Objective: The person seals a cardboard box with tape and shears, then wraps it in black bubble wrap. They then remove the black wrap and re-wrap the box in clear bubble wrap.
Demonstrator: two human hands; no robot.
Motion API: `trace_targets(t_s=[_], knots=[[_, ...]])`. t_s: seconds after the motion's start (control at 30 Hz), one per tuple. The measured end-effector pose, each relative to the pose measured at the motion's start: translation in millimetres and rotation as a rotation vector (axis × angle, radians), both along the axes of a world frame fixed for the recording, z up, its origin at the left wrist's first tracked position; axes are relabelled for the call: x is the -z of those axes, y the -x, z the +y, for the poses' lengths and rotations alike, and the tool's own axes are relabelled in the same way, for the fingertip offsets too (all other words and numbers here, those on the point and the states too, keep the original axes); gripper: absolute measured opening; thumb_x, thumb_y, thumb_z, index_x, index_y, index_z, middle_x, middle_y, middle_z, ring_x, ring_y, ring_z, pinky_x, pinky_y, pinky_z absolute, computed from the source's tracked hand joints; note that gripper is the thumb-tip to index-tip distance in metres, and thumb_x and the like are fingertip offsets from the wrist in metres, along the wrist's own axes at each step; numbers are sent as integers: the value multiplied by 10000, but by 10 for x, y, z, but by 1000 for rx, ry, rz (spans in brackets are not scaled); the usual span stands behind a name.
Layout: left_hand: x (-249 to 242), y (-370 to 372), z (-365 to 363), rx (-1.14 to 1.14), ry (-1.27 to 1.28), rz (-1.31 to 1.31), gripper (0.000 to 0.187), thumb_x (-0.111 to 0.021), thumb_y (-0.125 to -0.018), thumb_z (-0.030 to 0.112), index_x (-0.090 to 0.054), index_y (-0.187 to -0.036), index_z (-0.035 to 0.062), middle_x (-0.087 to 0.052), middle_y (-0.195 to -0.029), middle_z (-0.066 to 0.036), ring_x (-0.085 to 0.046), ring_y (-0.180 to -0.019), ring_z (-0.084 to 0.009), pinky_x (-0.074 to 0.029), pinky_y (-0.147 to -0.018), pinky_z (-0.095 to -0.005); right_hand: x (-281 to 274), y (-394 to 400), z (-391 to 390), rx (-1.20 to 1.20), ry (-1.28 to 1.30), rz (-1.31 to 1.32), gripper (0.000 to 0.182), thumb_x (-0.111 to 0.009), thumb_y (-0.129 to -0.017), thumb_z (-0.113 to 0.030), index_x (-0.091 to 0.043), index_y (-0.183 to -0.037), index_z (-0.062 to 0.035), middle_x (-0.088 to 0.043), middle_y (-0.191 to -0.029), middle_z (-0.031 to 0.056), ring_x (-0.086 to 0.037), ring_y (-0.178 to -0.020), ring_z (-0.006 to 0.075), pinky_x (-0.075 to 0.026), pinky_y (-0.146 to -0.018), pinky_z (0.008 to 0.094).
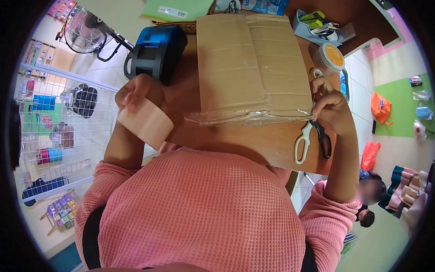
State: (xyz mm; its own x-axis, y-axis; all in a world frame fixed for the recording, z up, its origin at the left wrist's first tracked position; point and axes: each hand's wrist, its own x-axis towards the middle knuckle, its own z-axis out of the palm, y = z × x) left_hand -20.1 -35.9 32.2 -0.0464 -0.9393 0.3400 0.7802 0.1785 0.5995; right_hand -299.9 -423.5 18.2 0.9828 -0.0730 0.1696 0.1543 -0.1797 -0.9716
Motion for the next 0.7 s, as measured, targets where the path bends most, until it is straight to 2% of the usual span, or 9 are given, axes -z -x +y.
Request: trace_targets(t_s=[0.07, 0.13, 0.17, 0.2, 0.27, 0.33, 0.4, 0.47, 0.7], knots=[[46, -9, 2, 81, 175, 87, 223, -648, -917, 188, -606, -794, 7, -570, -609, -116, -509, -461, -172, -374, -419, -306, 7, 47, -19, -19, -95, -39, 69, -805, -753, -43, -738, -767, -43, -514, -1099, 85, -528, -1010, 182, -436, -846, 308], [43, -8, 82, 50, 201, 87, 219, -645, -919, 184, -607, -797, 6, -571, -620, -118, -506, -456, -172, -359, -412, -300, -189, 87, 20, 47, 45, 90, 44, -732, -790, 5, -695, -777, -16, -511, -1104, 92, -520, -1015, 189, -433, -869, 317], [17, 6, 133, 14, 188, 74, 221, -646, -920, 184, -606, -799, 3, -568, -614, -113, -502, -455, -167, -357, -413, -299, -412, 163, 133, 231, 294, 70, 54, -663, -781, 50, -663, -786, -3, -509, -1106, 92, -525, -988, 202, -425, -871, 318], [3, 5, 190, -28, 175, 61, 224, -647, -920, 185, -604, -801, 1, -565, -609, -108, -499, -454, -161, -354, -414, -298, -573, 183, 194, 340, 566, -57, 102, -671, -744, 48, -671, -825, -14, -543, -1088, 97, -546, -958, 209, -425, -856, 317], [28, -11, 363, -65, 125, 57, 228, -647, -919, 184, -599, -797, -3, -562, -608, -104, -500, -458, -158, -352, -416, -296, -989, 137, 748, 311, 626, -237, 190, -744, -701, 0, -698, -880, -46, -611, -1036, 64, -584, -907, 216, -457, -812, 332], [49, 8, 422, -79, 74, 52, 233, -647, -919, 183, -594, -794, -6, -559, -607, -99, -501, -462, -155, -350, -418, -295, -972, -104, 1357, 107, 823, -423, 271, -806, -666, -82, -715, -922, -67, -660, -974, 35, -621, -882, 228, -487, -751, 344], [65, 35, 428, -97, 100, 59, 236, -646, -918, 173, -584, -786, -13, -570, -613, -104, -519, -475, -152, -363, -429, -288, -830, -455, 1797, 58, 914, -542, 214, -824, -724, -103, -738, -919, -89, -673, -866, 42, -637, -759, 256, -509, -675, 386], [89, 52, 394, -88, 136, 54, 237, -642, -920, 171, -581, -782, -12, -576, -619, -107, -528, -485, -154, -368, -431, -292, -656, -647, 1971, 96, 897, -545, 286, -864, -673, -181, -739, -912, -87, -663, -873, 43, -649, -780, 242, -527, -668, 376], [226, 151, 558, -150, -4, 59, 249, -644, -914, 182, -601, -803, -37, -608, -685, -121, -575, -534, -179, -449, -489, -309, -528, -749, 2070, 95, 1011, -513, 234, -849, -687, -134, -741, -886, -74, -639, -872, 40, -638, -761, 223, -518, -601, 356]])
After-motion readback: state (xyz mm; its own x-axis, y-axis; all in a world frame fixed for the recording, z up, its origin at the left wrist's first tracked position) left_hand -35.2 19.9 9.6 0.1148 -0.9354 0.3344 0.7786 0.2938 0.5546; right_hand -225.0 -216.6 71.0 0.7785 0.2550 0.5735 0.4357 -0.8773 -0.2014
